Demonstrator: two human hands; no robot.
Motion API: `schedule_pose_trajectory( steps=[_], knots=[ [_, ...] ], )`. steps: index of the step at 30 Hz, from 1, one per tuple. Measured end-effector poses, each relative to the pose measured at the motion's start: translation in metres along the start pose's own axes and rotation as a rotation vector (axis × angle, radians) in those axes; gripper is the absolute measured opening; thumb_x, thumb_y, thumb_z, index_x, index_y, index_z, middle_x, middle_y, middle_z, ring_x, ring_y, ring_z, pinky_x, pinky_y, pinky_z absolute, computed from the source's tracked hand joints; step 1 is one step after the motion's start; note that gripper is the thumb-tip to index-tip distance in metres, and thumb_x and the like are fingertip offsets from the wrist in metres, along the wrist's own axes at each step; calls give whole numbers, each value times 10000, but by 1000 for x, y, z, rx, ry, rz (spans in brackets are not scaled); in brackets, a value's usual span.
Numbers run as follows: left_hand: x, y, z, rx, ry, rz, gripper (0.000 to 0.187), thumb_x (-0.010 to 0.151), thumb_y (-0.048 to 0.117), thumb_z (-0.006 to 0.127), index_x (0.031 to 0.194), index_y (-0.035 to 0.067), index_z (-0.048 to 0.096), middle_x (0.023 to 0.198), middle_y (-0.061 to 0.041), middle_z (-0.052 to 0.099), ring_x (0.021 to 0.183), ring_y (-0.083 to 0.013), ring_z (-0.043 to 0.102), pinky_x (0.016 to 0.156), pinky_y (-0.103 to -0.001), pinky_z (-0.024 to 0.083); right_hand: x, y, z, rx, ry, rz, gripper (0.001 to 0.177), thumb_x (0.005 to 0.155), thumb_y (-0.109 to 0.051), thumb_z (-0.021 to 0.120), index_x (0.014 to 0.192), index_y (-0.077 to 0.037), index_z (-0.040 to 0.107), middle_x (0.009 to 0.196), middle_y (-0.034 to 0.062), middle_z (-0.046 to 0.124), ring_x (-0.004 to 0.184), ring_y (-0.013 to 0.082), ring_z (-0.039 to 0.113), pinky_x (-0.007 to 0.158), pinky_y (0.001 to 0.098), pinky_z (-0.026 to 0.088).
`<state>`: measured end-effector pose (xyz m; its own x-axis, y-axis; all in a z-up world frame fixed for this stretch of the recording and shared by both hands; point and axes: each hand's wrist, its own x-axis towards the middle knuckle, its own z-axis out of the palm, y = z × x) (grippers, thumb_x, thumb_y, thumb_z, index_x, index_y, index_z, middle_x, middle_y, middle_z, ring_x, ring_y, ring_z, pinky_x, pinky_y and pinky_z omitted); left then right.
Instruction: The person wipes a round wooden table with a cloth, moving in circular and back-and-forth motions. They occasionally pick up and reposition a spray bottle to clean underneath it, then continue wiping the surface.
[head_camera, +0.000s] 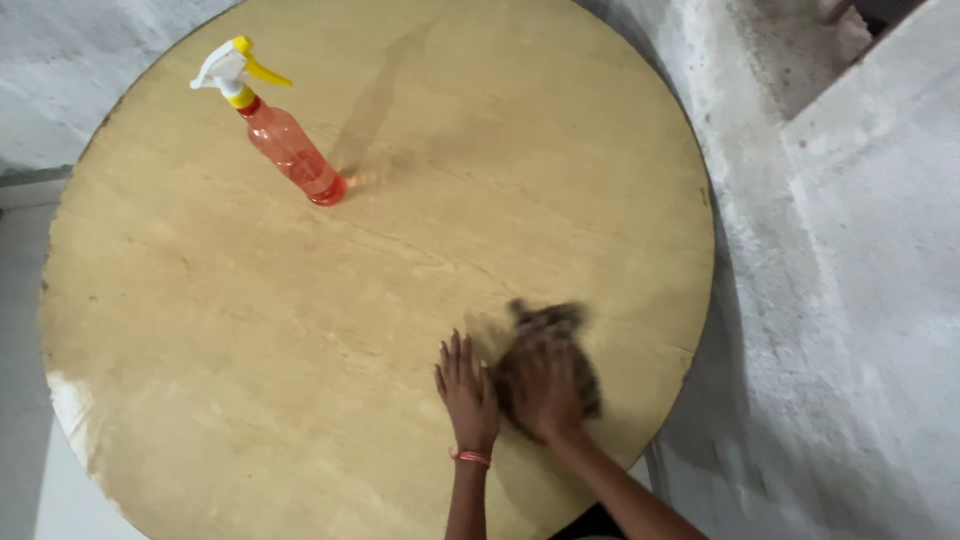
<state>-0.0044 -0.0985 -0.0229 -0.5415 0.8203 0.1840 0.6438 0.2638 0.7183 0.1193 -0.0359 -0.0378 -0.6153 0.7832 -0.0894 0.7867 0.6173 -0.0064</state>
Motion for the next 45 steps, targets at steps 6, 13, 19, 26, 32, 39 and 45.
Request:
schedule_pose_trajectory(
  steps=[6,13,19,26,32,39,45],
  knots=[
    [-6,0,-3,29,-6,25,511,1045,238,483,1538,106,454,1667,-117,342,1569,-334,226,1250,-515,148,11,-13,-25,34,151,-279,737,862,-346,520,1536,-76,388,1623,155,350,1504,413,219,1197,587,105],
    [-1,10,4,158,-89,103,537,1013,196,490,1533,76,434,1660,-118,340,1553,-340,244,1235,-530,161,107,79,-17,173,262,-89,622,1030,-451,450,1549,-111,401,1620,173,391,1503,403,305,1221,581,180],
    [-3,5,-3,195,-64,126,527,1004,173,517,1513,59,443,1656,-126,341,1545,-353,262,1230,-539,168,143,198,-21,133,302,242,687,1058,-517,381,1595,-89,371,1631,184,358,1494,401,299,1224,580,155],
    [-5,1,-5,171,-33,148,520,1024,168,502,1526,53,430,1660,-126,345,1547,-344,274,1240,-530,181,74,225,-4,169,431,591,673,1079,-513,366,1610,-102,413,1699,171,306,1571,419,238,1275,607,102],
    [3,-27,-23,85,-124,190,551,1005,136,487,1545,49,422,1664,-144,336,1550,-353,263,1242,-523,176,2,151,5,165,513,758,699,1091,-481,340,1625,-32,379,1707,248,258,1548,512,173,1239,643,81],
    [14,-77,-64,111,-203,305,542,1044,201,467,1556,40,386,1672,-138,324,1563,-353,239,1254,-522,155,-18,-18,11,143,358,707,662,1081,-449,353,1579,-18,412,1681,245,293,1518,513,204,1216,661,100],
    [23,-110,-101,82,-243,268,621,1079,306,377,1613,15,252,1707,-152,216,1585,-341,157,1268,-508,89,13,-173,-12,160,218,237,620,1069,-441,387,1540,-43,455,1644,230,354,1484,487,276,1199,650,159]
  ],
)
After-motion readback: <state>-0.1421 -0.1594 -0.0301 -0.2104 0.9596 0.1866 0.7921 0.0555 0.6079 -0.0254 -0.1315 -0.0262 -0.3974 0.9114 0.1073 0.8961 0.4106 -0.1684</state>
